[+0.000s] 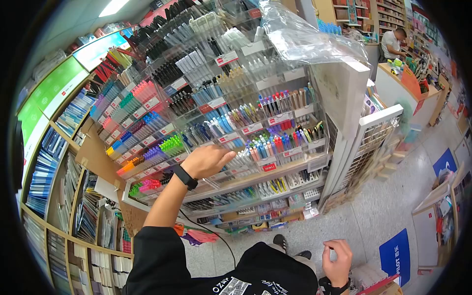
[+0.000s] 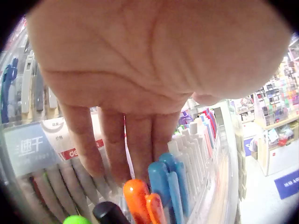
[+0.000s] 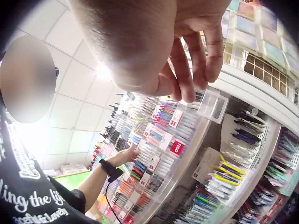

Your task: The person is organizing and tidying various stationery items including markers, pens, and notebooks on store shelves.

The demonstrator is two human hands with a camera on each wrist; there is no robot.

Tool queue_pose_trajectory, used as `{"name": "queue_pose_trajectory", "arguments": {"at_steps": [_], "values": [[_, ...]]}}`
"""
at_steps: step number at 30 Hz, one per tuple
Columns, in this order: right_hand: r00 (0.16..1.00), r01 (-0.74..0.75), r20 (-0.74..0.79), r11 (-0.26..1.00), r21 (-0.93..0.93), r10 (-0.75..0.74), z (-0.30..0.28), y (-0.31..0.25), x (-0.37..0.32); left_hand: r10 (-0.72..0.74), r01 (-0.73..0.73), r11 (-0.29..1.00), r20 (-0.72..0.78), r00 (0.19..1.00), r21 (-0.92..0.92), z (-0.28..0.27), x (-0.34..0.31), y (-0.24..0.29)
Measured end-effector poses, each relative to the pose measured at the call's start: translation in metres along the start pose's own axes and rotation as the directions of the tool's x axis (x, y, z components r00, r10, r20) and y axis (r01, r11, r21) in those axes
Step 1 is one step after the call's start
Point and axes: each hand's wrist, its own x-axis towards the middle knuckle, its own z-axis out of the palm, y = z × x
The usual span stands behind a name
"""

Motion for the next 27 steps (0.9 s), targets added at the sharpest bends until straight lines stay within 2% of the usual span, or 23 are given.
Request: {"name": "queue_pose_trajectory", "arguments": {"at_steps": [5, 8, 11, 13, 15, 17, 19, 21, 23, 24, 25, 27], "values": [[0.999, 0.036, 0.011, 0.999, -0.028, -0.036, 0.014, -0.02, 0.01, 0.005, -0.004, 0.999, -0.017, 1.0, 0.053, 0.01, -0.007, -0.012], [0.999, 0.035, 0.026, 0.999, -0.011, -0.035, 0.035, -0.032, 0.023, 0.053, -0.054, 0.999, -0.083, 0.995, -0.005, 0.018, -0.017, -0.038], [0.998, 0.028, 0.049, 1.0, 0.009, -0.028, 0.049, -0.037, 0.04, 0.038, -0.045, 0.998, -0.129, 0.991, -0.052, 0.014, -0.028, -0.042], [0.994, 0.055, 0.096, 0.998, -0.003, -0.055, 0.066, -0.045, 0.057, 0.016, -0.022, 0.998, -0.105, 0.994, -0.058, 0.018, -0.037, -0.058], [0.988, 0.092, 0.124, 0.995, -0.022, -0.089, 0.077, -0.055, 0.077, 0.086, -0.115, 0.988, -0.243, 0.966, -0.107, 0.025, -0.046, -0.064], [0.983, 0.118, 0.145, 0.993, -0.028, -0.113, 0.086, -0.067, 0.096, 0.089, -0.113, 0.988, -0.217, 0.972, -0.102, 0.024, -0.055, -0.064], [0.964, 0.19, 0.202, 0.98, -0.062, -0.174, 0.116, -0.089, 0.133, 0.102, -0.132, 0.985, -0.237, 0.966, -0.113, 0.031, -0.054, -0.092], [0.949, 0.229, 0.243, 0.97, -0.088, -0.202, 0.125, -0.102, 0.159, 0.084, -0.115, 0.982, -0.204, 0.975, -0.148, 0.032, -0.06, -0.091], [0.908, 0.376, 0.234, 0.922, -0.087, -0.348, 0.14, -0.131, 0.19, 0.146, -0.2, 0.97, -0.324, 0.935, -0.141, 0.037, -0.063, -0.095], [0.878, 0.431, 0.274, 0.898, -0.091, -0.393, 0.145, -0.139, 0.206, 0.151, -0.195, 0.972, -0.291, 0.945, -0.128, 0.036, -0.063, -0.098], [0.879, 0.425, 0.28, 0.9, -0.098, -0.385, 0.153, -0.148, 0.22, 0.154, -0.2, 0.97, -0.288, 0.945, -0.137, 0.034, -0.061, -0.102], [0.822, 0.538, 0.296, 0.834, -0.123, -0.487, 0.168, -0.167, 0.245, 0.18, -0.244, 0.962, -0.386, 0.905, -0.125, 0.03, -0.057, -0.104]]}}
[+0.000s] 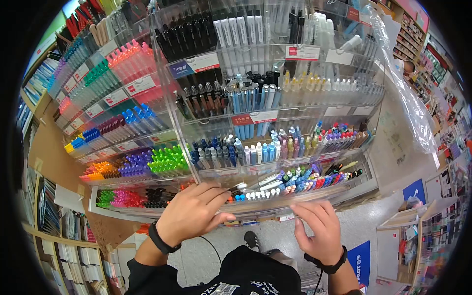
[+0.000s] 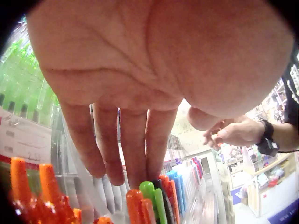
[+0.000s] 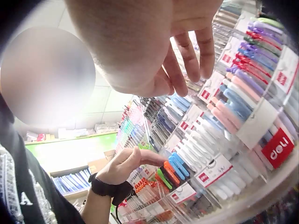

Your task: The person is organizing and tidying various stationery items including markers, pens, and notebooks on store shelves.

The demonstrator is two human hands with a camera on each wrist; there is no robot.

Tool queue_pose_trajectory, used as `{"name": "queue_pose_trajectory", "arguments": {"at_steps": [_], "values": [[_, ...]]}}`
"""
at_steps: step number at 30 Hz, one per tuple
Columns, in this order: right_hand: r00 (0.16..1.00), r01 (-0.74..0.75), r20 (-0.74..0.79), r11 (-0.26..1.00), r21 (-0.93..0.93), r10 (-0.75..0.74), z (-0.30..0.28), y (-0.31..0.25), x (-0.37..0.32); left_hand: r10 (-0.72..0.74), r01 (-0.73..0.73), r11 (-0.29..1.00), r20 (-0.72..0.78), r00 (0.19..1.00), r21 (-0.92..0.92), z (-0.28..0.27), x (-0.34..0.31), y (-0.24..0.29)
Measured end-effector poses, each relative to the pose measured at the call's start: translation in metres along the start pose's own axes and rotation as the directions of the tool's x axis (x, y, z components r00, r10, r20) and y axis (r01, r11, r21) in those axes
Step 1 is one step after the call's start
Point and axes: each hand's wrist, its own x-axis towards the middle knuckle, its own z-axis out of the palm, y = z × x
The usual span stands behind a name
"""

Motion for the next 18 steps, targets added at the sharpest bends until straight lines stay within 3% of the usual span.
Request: {"name": "queue_pose_trajectory", "arguments": {"at_steps": [4, 6, 10, 18], "values": [[0.992, 0.089, 0.098, 0.994, -0.061, -0.083, 0.006, -0.001, 0.046, 0.007, -0.007, 0.999, 0.01, 1.0, -0.048, -0.008, 0.01, 0.008], [0.962, 0.141, 0.254, 0.982, -0.129, -0.104, 0.015, 0.007, 0.066, 0.016, -0.015, 0.999, 0.021, 1.0, -0.042, -0.006, 0.021, 0.002], [0.902, 0.224, 0.413, 0.956, -0.192, -0.128, 0.017, 0.022, 0.075, 0.031, -0.026, 0.997, 0.064, 0.997, -0.075, 0.007, 0.031, 0.009], [0.859, 0.357, 0.448, 0.918, -0.174, -0.249, 0.008, 0.044, 0.075, -0.003, 0.005, 1.0, 0.159, 0.987, -0.01, 0.016, 0.054, 0.021]]}}
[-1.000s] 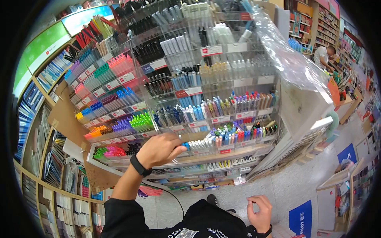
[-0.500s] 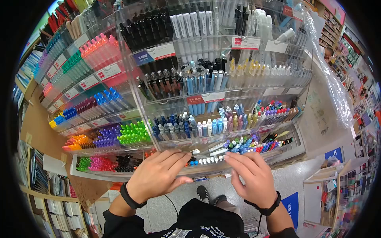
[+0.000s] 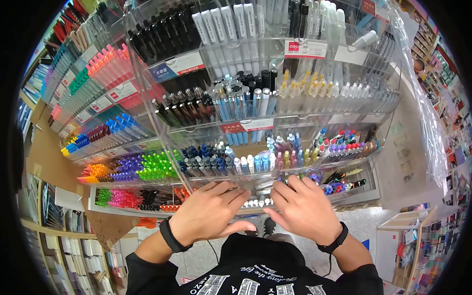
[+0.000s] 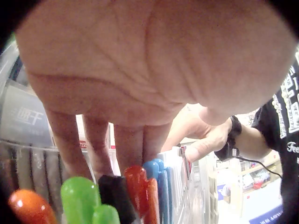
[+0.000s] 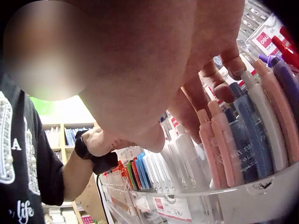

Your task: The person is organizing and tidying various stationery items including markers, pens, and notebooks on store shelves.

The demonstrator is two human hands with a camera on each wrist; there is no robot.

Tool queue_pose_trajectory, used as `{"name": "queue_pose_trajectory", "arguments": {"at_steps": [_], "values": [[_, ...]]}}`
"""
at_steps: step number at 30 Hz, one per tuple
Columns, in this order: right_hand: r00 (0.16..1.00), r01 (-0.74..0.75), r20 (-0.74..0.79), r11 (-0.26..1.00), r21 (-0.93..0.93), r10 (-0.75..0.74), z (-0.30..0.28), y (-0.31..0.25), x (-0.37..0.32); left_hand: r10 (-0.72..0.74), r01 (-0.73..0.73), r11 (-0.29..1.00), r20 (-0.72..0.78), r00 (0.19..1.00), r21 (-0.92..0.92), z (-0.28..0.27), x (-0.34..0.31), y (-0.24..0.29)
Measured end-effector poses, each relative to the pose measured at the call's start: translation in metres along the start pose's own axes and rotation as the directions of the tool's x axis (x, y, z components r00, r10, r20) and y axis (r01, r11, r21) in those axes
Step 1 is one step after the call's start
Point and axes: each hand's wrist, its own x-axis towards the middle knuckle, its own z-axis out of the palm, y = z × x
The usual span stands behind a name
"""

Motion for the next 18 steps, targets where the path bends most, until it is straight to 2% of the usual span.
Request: {"name": "queue_pose_trajectory", "arguments": {"at_steps": [7, 10, 18], "values": [[0.996, 0.089, 0.023, 0.996, 0.015, -0.089, 0.002, 0.014, 0.002, -0.017, 0.015, 0.999, 0.064, 0.998, 0.028, -0.011, 0.012, 0.011], [0.995, 0.096, 0.027, 0.995, 0.014, -0.096, 0.004, 0.023, 0.008, -0.048, 0.043, 0.998, 0.137, 0.989, 0.042, -0.015, 0.019, 0.012], [0.99, 0.078, 0.119, 0.995, -0.068, -0.07, 0.006, 0.017, 0.007, -0.099, 0.094, 0.994, 0.094, 0.991, 0.052, -0.002, 0.018, 0.014]]}}
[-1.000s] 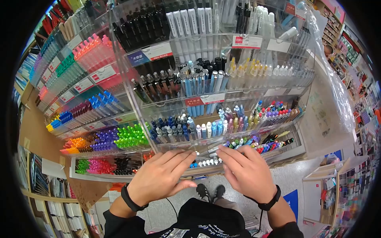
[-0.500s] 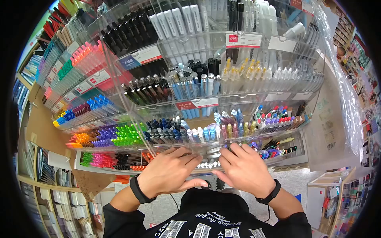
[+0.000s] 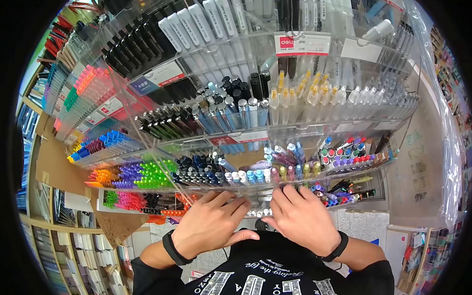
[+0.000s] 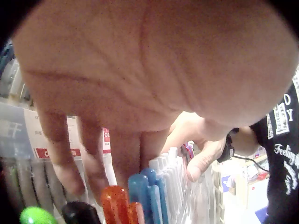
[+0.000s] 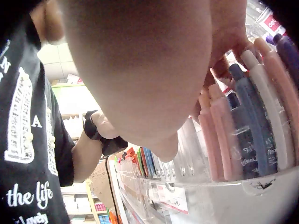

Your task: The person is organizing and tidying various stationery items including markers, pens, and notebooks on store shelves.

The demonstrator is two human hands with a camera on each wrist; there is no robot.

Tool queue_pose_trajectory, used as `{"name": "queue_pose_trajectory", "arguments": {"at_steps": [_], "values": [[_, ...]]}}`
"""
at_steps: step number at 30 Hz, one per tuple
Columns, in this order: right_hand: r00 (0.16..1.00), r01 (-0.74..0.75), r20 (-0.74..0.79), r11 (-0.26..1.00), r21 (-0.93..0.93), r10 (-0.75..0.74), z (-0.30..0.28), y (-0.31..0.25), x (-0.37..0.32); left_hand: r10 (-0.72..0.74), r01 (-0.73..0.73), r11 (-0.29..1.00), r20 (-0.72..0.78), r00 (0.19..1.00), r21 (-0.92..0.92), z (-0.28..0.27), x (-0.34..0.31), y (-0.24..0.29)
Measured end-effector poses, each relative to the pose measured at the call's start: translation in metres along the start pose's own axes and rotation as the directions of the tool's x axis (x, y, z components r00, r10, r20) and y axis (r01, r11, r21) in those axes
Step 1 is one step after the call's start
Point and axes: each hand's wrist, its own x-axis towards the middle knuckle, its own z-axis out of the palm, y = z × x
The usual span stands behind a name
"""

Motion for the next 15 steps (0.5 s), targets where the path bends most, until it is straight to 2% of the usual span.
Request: {"name": "queue_pose_trajectory", "arguments": {"at_steps": [2, 9, 12, 15], "values": [[0.999, -0.006, -0.045, 0.999, -0.048, 0.004, 0.0, -0.003, 0.002, -0.004, 0.005, 1.0, -0.006, 1.0, 0.027, 0.001, 0.0, 0.002], [1.0, -0.024, -0.023, 0.991, -0.13, 0.021, -0.004, -0.012, 0.003, -0.049, 0.047, 0.994, 0.013, 0.999, 0.099, -0.001, 0.003, 0.014], [0.999, -0.036, -0.026, 0.993, -0.111, 0.034, 0.0, -0.014, 0.0, -0.028, 0.035, 0.995, -0.076, 0.997, 0.097, 0.005, 0.001, 0.014], [0.998, -0.069, -0.02, 0.992, -0.102, 0.067, 0.003, -0.018, 0.0, -0.025, 0.034, 0.994, -0.089, 0.996, 0.102, 0.01, 0.0, 0.013]]}}
